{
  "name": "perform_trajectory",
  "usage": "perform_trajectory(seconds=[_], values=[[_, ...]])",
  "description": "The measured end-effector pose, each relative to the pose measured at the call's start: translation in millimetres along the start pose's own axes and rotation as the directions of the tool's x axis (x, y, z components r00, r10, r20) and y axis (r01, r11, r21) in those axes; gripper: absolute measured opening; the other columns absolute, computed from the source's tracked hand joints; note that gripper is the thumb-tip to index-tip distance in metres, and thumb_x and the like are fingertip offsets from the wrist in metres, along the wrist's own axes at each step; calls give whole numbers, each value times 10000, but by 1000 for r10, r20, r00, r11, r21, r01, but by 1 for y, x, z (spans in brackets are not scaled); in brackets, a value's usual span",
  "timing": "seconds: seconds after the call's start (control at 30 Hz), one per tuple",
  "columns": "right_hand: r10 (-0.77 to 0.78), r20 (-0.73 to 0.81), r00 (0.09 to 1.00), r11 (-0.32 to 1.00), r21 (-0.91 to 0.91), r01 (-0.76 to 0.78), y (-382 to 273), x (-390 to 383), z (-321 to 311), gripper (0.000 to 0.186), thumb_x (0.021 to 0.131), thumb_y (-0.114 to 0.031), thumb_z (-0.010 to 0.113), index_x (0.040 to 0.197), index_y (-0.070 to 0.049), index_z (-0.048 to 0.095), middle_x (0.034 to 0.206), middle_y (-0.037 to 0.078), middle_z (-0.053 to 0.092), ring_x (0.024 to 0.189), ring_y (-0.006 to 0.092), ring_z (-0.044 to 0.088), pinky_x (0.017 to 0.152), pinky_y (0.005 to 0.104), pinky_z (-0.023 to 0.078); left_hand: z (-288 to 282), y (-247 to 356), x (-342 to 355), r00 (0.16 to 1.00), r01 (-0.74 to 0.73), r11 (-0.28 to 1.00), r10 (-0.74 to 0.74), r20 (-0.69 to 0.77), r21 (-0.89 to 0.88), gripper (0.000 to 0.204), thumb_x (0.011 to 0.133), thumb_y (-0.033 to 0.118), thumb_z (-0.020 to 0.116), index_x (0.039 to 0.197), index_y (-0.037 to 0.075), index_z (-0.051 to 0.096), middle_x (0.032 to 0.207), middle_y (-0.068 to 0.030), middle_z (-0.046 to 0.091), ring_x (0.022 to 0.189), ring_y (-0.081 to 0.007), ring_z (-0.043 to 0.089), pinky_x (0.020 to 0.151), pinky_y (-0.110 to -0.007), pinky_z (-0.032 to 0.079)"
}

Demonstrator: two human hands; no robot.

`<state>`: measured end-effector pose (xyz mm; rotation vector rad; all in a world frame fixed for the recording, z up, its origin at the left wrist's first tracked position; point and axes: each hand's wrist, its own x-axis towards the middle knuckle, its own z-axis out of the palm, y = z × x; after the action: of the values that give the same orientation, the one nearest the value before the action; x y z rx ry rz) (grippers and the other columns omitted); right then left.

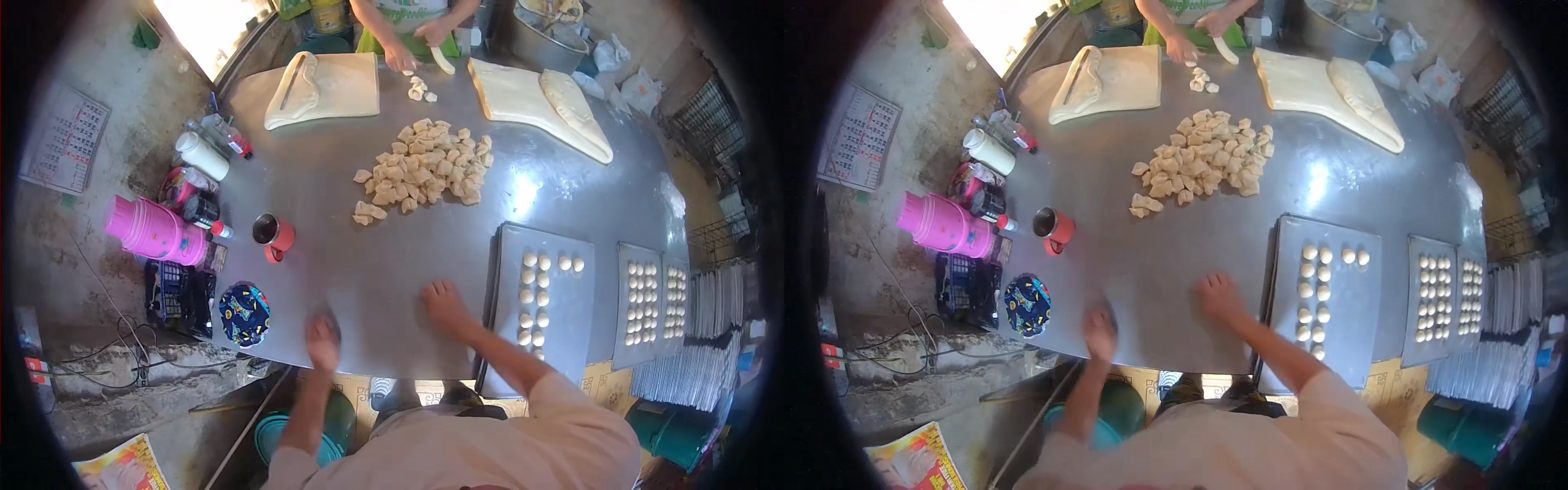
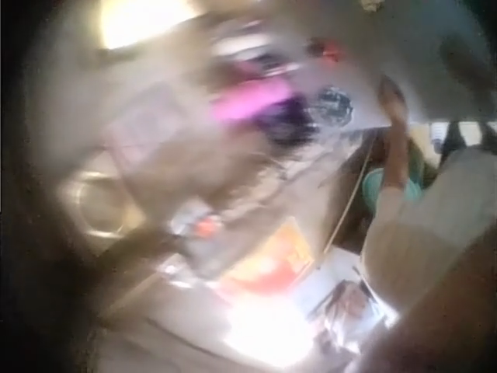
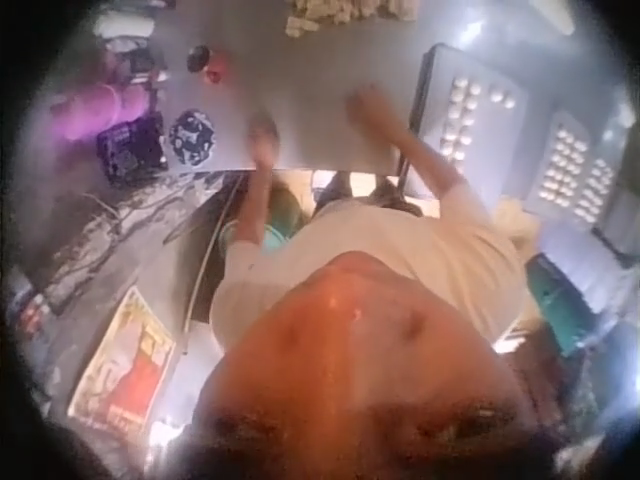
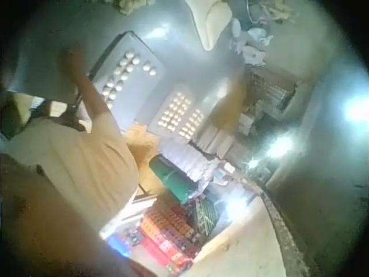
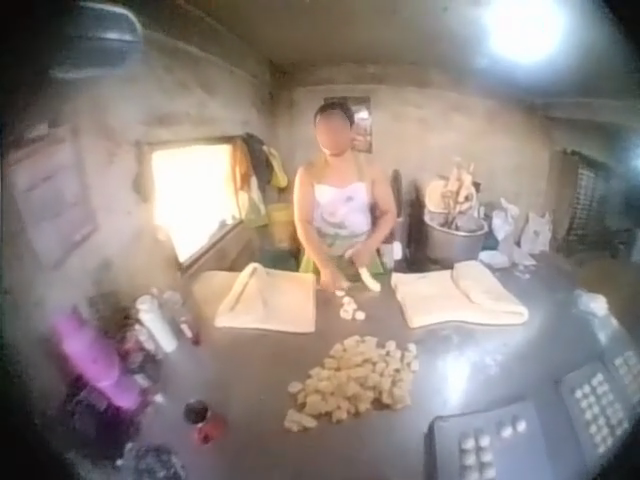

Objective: The recorder is shaping small pieces of dough into balls and placing them on baking trays.

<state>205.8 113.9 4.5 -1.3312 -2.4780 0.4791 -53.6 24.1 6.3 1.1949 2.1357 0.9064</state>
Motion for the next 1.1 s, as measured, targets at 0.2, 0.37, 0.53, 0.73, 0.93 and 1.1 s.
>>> perform_trajectory(seconds=[0.2, 0.37, 0.53, 0.73, 0.93, 1.1], values=[[-421, 19, 907, 906, 51, 420, -30, 24, 5, 204, 844, -192, 525, 975, -45, 577, 1006, 140, 568, 987, 317, 535, 881, 444, 422, 11, -1, 6, 738, -644, 583, 644, 203, 495, 95, 860, 151, 519, 912, 86, 564, 871, -119, 579, 845, -298, 559, 761, -417, 456], [-209, 24, 978, 976, 69, 207, -3, 8, -14, 199, 825, -178, 534, 960, -35, 570, 1007, 144, 563, 988, 321, 535, 882, 440, 425, 0, 1, -5, 820, -492, 703, 572, 2, 513, 118, 810, 137, 560, 918, 91, 547, 833, -134, 553, 835, -313, 550, 749, -441, 450], [-103, -117, 988, 993, -61, 96, -27, -16, 3, 175, 795, -129, 536, 929, -25, 577, 951, 141, 558, 911, 336, 523, 849, 425, 424, 17, 5, -22, 812, -458, 622, 584, 15, 635, 196, 805, 138, 564, 993, 88, 539, 856, -135, 549, 859, -315, 551, 770, -450, 448], [-345, 89, 934, 935, 124, 334, -12, 17, 5, 181, 787, -129, 532, 936, -38, 582, 1009, 168, 576, 1036, 346, 529, 912, 460, 415, 16, -15, -2, 967, -126, 967, 169, 189, -221, 278, 831, 160, 542, 1100, 90, 553, 967, -138, 578, 957, -322, 553, 834, -429, 447], [-34, -21, 999, 998, -56, 33, -26, -40, 3, 204, 776, -134, 551, 948, -26, 576, 958, 157, 562, 933, 356, 519, 836, 464, 416, 11, -10, -29, 962, -273, 887, 247, 117, 372, 208, 872, 196, 551, 1035, 66, 551, 1000, -155, 592, 974, -322, 559, 842, -434, 457], [-344, -108, 933, 928, 111, 355, -36, 3, 17, 206, 770, -130, 554, 951, -34, 582, 944, 156, 563, 939, 339, 525, 832, 460, 420, 16, 7, -14, 749, -659, 682, 633, 196, 318, 98, 857, 117, 546, 922, 57, 590, 871, -163, 605, 834, -330, 591, 717, -446, 473]])
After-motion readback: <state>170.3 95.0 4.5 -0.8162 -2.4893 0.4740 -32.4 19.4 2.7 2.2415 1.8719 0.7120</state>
